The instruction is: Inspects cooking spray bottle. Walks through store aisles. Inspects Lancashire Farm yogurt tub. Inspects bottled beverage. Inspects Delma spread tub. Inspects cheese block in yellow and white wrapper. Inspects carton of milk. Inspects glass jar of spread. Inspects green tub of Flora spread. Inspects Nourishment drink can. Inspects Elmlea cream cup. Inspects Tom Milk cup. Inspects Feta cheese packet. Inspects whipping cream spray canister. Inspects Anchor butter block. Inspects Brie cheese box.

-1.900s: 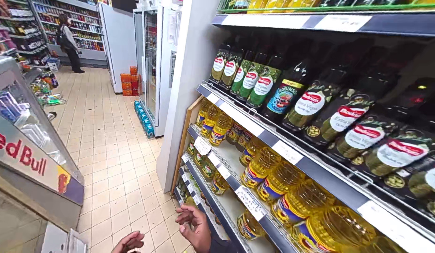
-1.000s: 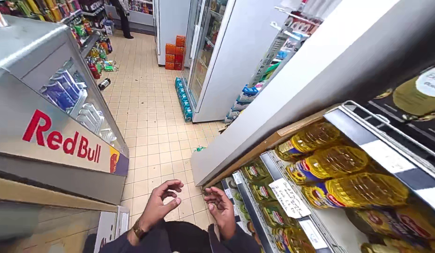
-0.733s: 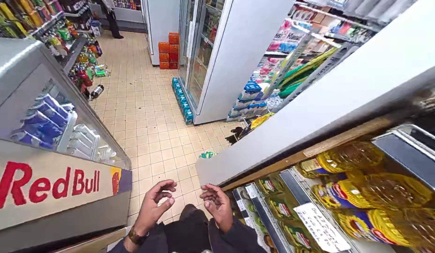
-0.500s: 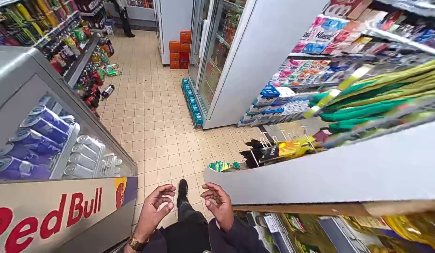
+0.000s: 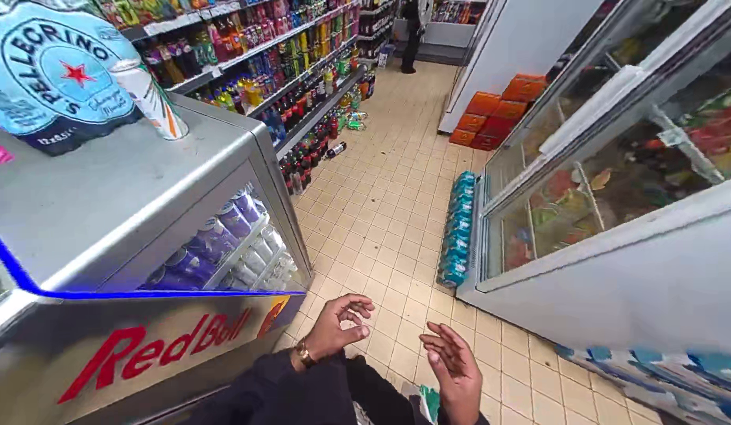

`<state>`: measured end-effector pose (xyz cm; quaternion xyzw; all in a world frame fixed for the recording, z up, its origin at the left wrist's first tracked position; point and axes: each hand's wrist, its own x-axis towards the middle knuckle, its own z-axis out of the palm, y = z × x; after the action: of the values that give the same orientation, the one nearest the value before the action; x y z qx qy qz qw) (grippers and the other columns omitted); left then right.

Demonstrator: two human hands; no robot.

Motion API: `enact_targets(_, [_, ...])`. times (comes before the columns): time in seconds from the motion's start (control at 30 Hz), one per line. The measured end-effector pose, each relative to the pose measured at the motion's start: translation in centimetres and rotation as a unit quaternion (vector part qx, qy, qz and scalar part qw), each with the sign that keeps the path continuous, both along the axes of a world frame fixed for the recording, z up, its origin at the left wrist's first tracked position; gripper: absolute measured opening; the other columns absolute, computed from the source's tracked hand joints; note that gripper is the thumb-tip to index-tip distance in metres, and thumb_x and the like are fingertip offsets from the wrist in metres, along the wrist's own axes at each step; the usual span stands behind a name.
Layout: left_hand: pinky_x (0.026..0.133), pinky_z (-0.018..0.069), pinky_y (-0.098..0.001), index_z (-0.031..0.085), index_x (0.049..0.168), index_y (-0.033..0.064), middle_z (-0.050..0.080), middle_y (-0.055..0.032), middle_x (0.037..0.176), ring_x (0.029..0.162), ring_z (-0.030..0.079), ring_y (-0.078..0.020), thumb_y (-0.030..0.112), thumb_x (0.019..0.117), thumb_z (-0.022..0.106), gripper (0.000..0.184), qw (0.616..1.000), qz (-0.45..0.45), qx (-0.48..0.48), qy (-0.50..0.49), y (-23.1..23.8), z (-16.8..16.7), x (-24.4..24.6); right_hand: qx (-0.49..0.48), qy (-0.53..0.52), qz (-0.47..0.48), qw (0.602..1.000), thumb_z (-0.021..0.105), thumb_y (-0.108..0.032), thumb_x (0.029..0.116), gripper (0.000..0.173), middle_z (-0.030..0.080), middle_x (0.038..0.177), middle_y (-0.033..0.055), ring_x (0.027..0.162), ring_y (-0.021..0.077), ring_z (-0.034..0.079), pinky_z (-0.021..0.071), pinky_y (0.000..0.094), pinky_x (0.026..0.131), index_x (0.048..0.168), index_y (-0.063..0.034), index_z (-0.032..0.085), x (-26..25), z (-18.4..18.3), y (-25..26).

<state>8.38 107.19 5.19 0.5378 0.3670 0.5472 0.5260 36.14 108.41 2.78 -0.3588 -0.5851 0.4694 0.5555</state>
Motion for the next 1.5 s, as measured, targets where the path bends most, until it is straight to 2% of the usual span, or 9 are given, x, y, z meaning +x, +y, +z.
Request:
enact_targets(0.3, [0.087, 0.0598, -0.0356, 0.059, 0.132, -0.0034, 0.067, -0.0127, 0.127, 0.106, 0.069, -0.017, 0.024, 0.0903, 0.075, 0.053, 0.999, 0.032, -0.005, -0.018, 13.5, -2.2, -0.7, -0.032, -0.004, 0.074, 0.997, 0.073, -0.033, 0.0944, 0.052, 0.069, 0.131, -0.0033, 0.101, 0.0125, 0.072, 0.0605, 0.0284, 0.087, 0.143, -0.0297, 0.056, -0.8, -2.4, 14.3])
enact_targets(0.43, [0.087, 0.0595, -0.037, 0.058, 0.133, -0.0052, 0.067, -0.0145, 0.128, 0.107, 0.069, -0.0186, 0.025, 0.0911, 0.075, 0.055, 0.999, 0.039, 0.004, -0.014, 20.8, -3.2, -2.8, -0.03, -0.014, 0.103, 0.994, 0.072, -0.03, 0.0951, 0.052, 0.068, 0.132, -0.0027, 0.102, 0.014, 0.072, 0.0608, 0.0297, 0.087, 0.144, -0.0292, 0.055, -2.7, -3.1, 22.3])
enact_targets(0.53, [0.087, 0.0595, -0.0384, 0.058, 0.132, -0.0067, 0.067, -0.0157, 0.128, 0.107, 0.069, -0.0198, 0.023, 0.0903, 0.075, 0.054, 0.998, 0.065, 0.014, -0.014, 27.3, -2.4, -5.2, -0.006, -0.017, 0.126, 0.992, 0.072, -0.03, 0.0951, 0.052, 0.068, 0.133, -0.0037, 0.102, 0.0135, 0.072, 0.0605, 0.0289, 0.087, 0.144, -0.0311, 0.054, -4.9, -2.2, 30.1])
enact_targets(0.67, [0.089, 0.0591, -0.0377, 0.058, 0.131, -0.0079, 0.066, -0.0166, 0.128, 0.108, 0.069, -0.0196, 0.02, 0.0899, 0.075, 0.052, 0.994, 0.104, 0.032, -0.002, 34.4, -0.4, -9.3, 0.02, -0.012, 0.171, 0.985, 0.071, -0.032, 0.0957, 0.051, 0.067, 0.133, -0.0044, 0.103, 0.013, 0.072, 0.0602, 0.028, 0.089, 0.144, -0.0329, 0.055, -10.0, -0.4, 39.5])
enact_targets(0.77, [0.089, 0.0593, -0.0374, 0.058, 0.132, -0.0068, 0.066, -0.0155, 0.128, 0.109, 0.069, -0.0192, 0.021, 0.0899, 0.075, 0.053, 0.988, 0.151, 0.038, -0.003, 38.4, -0.8, -12.4, 0.031, -0.003, 0.209, 0.977, 0.071, -0.032, 0.0958, 0.051, 0.067, 0.133, -0.0032, 0.104, 0.0138, 0.071, 0.0601, 0.0286, 0.088, 0.144, -0.0317, 0.055, -14.3, -0.6, 45.7])
enact_targets(0.93, [0.088, 0.0597, -0.0381, 0.058, 0.133, -0.0041, 0.067, -0.015, 0.128, 0.108, 0.069, -0.02, 0.021, 0.0902, 0.076, 0.052, 0.97, 0.243, 0.017, -0.011, 41.4, -1.3, -16.6, 0.007, -0.013, 0.306, 0.952, 0.072, -0.033, 0.0947, 0.051, 0.068, 0.132, -0.0038, 0.103, 0.0139, 0.071, 0.0603, 0.0297, 0.089, 0.143, -0.0331, 0.056, -20.5, -0.6, 53.9])
enact_targets(1.17, [0.088, 0.0598, -0.0377, 0.059, 0.133, -0.0002, 0.068, -0.013, 0.128, 0.108, 0.069, -0.0207, 0.021, 0.0903, 0.076, 0.051, 0.91, 0.414, -0.006, -0.018, 45.9, -2.3, -21.9, 0.003, -0.007, 0.442, 0.897, 0.073, -0.038, 0.093, 0.052, 0.07, 0.129, 0.0021, 0.101, 0.017, 0.072, 0.0617, 0.0313, 0.085, 0.141, -0.0269, 0.058, -32.0, -2.5, 66.1])
enact_targets(1.5, [0.086, 0.0598, -0.036, 0.057, 0.133, -0.0045, 0.067, -0.0156, 0.127, 0.106, 0.069, -0.021, 0.023, 0.0911, 0.075, 0.053, 0.832, 0.554, 0.029, 0.0, 58.0, -0.7, -28.1, 0.044, 0.014, 0.605, 0.795, 0.071, -0.04, 0.0948, 0.052, 0.069, 0.128, 0.008, 0.099, 0.0207, 0.073, 0.0616, 0.0327, 0.085, 0.142, -0.0218, 0.058, -46.5, -0.3, 82.6])
